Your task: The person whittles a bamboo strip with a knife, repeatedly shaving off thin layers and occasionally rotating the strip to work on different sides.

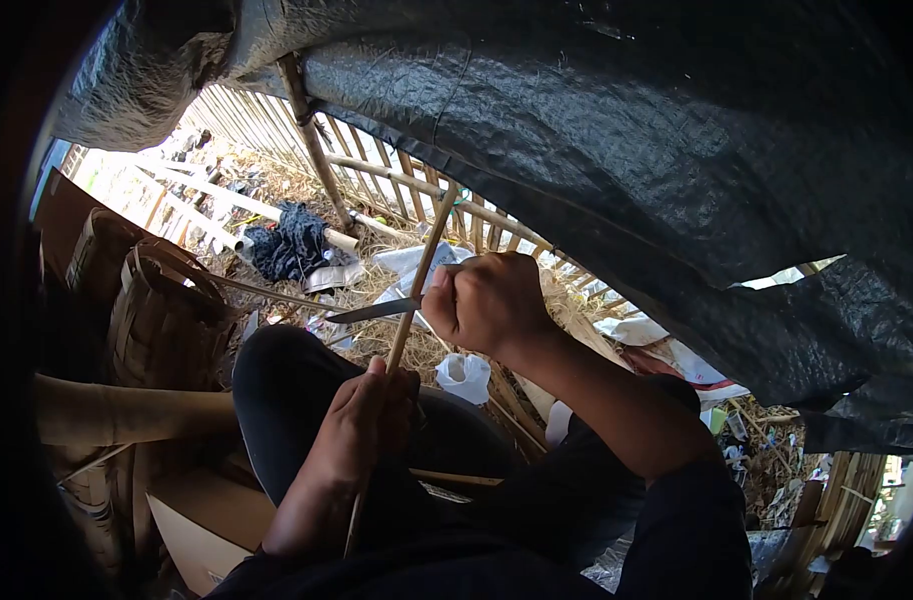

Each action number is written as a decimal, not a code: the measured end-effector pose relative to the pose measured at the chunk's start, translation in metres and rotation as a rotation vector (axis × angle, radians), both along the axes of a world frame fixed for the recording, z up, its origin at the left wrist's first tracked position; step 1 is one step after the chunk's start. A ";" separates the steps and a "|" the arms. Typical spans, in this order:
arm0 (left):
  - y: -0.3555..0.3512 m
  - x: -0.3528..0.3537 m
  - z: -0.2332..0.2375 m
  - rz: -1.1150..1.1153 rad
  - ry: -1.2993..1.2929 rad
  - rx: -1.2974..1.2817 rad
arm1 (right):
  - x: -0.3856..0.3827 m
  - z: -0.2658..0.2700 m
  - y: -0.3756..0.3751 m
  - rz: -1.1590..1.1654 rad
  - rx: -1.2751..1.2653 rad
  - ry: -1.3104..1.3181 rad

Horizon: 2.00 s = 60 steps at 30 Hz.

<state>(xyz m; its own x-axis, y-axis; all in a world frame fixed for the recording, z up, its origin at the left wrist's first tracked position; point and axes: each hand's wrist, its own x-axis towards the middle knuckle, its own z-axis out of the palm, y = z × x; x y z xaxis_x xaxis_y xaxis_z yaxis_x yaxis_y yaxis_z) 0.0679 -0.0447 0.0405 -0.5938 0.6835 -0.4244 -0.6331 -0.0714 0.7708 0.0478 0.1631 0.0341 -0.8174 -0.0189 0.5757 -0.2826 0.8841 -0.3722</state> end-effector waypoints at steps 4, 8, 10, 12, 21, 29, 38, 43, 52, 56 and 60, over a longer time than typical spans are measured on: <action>-0.004 0.003 0.001 -0.044 -0.053 0.001 | -0.026 0.004 0.028 -0.299 0.030 -0.002; -0.007 0.001 0.008 -0.019 -0.068 0.010 | -0.006 0.010 0.004 -0.182 0.062 -0.020; -0.007 -0.002 0.007 -0.001 -0.017 -0.004 | 0.005 0.004 -0.013 -0.022 0.023 0.017; -0.007 0.001 0.001 0.024 0.019 -0.023 | -0.009 0.001 0.001 -0.118 0.038 0.017; -0.009 0.001 -0.004 -0.028 0.011 -0.026 | -0.024 0.000 0.021 -0.179 0.109 0.024; -0.007 -0.002 -0.024 -0.008 -0.009 -0.032 | -0.029 -0.012 0.032 -0.229 0.073 -0.030; -0.002 -0.001 -0.020 0.010 -0.028 -0.068 | -0.036 -0.021 0.048 -0.261 0.040 -0.095; -0.003 -0.004 -0.023 0.025 0.051 -0.067 | -0.023 -0.019 0.030 -0.190 0.111 -0.168; -0.001 -0.002 -0.023 0.009 0.001 -0.136 | -0.048 -0.017 0.062 -0.413 0.152 -0.288; 0.006 0.000 -0.022 -0.017 0.095 -0.086 | -0.059 -0.041 0.103 -0.671 -0.060 -0.249; 0.001 -0.004 -0.013 0.026 0.058 -0.174 | -0.028 -0.018 0.054 -0.444 -0.157 -0.126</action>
